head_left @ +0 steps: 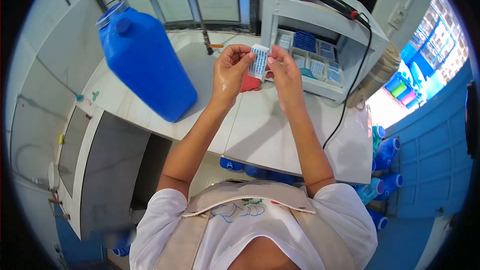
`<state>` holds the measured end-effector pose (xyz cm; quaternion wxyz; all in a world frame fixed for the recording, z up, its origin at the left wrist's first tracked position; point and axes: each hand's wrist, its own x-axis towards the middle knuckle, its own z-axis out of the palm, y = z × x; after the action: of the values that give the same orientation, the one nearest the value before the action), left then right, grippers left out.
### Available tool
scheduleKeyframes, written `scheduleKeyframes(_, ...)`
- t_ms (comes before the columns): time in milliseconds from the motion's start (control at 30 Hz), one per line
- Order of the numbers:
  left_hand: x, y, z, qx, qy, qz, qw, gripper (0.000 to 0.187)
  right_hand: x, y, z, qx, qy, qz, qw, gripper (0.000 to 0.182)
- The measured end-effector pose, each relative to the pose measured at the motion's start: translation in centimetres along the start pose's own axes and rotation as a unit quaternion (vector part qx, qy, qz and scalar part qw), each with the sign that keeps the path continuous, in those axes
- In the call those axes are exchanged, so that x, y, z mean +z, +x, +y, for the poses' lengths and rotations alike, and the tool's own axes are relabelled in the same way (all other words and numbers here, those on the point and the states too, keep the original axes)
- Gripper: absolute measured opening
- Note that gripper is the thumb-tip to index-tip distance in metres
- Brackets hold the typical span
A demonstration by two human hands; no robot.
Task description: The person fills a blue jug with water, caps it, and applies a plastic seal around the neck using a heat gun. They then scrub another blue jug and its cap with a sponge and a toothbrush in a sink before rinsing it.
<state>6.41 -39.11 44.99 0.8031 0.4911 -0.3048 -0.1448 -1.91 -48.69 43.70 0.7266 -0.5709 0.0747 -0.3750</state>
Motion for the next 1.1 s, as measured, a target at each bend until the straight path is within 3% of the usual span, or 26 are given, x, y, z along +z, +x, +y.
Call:
scheduleKeyframes(33,-0.4,-0.3,0.5,0.019,0.017,0.007,1.000,0.020,0.5,-0.1,0.0,0.064,0.070,-0.048,0.994,0.026)
scheduleKeyframes(67,-0.8,-0.5,0.9,0.037,0.034,0.015,0.999,0.020,0.9,-0.2,0.3,0.067,0.072,-0.061,0.993,0.026)
scheduleKeyframes(133,-1.8,-0.7,1.3,0.074,0.053,0.041,0.995,0.018,2.2,-0.1,0.9,0.016,-0.075,-0.081,0.994,0.019)
scheduleKeyframes(200,-3.3,-0.9,2.5,0.112,0.074,0.069,0.989,0.016,4.0,0.3,0.6,0.005,-0.077,-0.099,0.992,0.018)
scheduleKeyframes(333,-7.6,-1.5,6.6,0.103,0.122,0.080,0.984,0.012,8.3,1.7,-0.6,-0.060,-0.054,-0.173,0.982,0.016)
scheduleKeyframes(400,-9.0,-2.0,9.6,0.136,0.137,0.100,0.976,0.013,11.0,2.4,-1.0,-0.037,-0.020,-0.182,0.982,0.015)
scheduleKeyframes(467,-10.8,-1.9,11.9,0.125,0.135,0.098,0.978,0.015,13.8,3.8,-0.4,-0.176,-0.085,-0.198,0.961,0.017)
scheduleKeyframes(500,-11.6,-1.7,13.0,0.126,0.169,0.116,0.971,0.016,15.5,4.3,-0.2,-0.174,-0.081,-0.204,0.960,0.017)
scheduleKeyframes(667,-15.3,0.7,16.7,0.186,0.275,0.170,0.928,0.021,23.0,6.1,0.0,-0.336,-0.109,-0.137,0.925,0.012)
scheduleKeyframes(800,-17.7,3.7,16.9,0.245,0.390,0.190,0.867,0.020,25.9,7.7,0.9,-0.360,-0.130,-0.080,0.921,0.012)
scheduleKeyframes(833,-18.1,4.1,16.6,0.273,0.387,0.195,0.859,0.018,26.3,7.8,1.3,-0.323,-0.122,-0.081,0.935,0.012)
scheduleKeyframes(967,-18.5,4.8,16.8,0.261,0.435,0.231,0.830,0.018,27.3,8.7,1.7,-0.350,-0.127,-0.060,0.926,0.012)
scheduleKeyframes(1100,-19.8,5.9,16.6,0.292,0.502,0.242,0.777,0.017,27.6,9.8,1.1,-0.345,-0.148,-0.099,0.922,0.011)
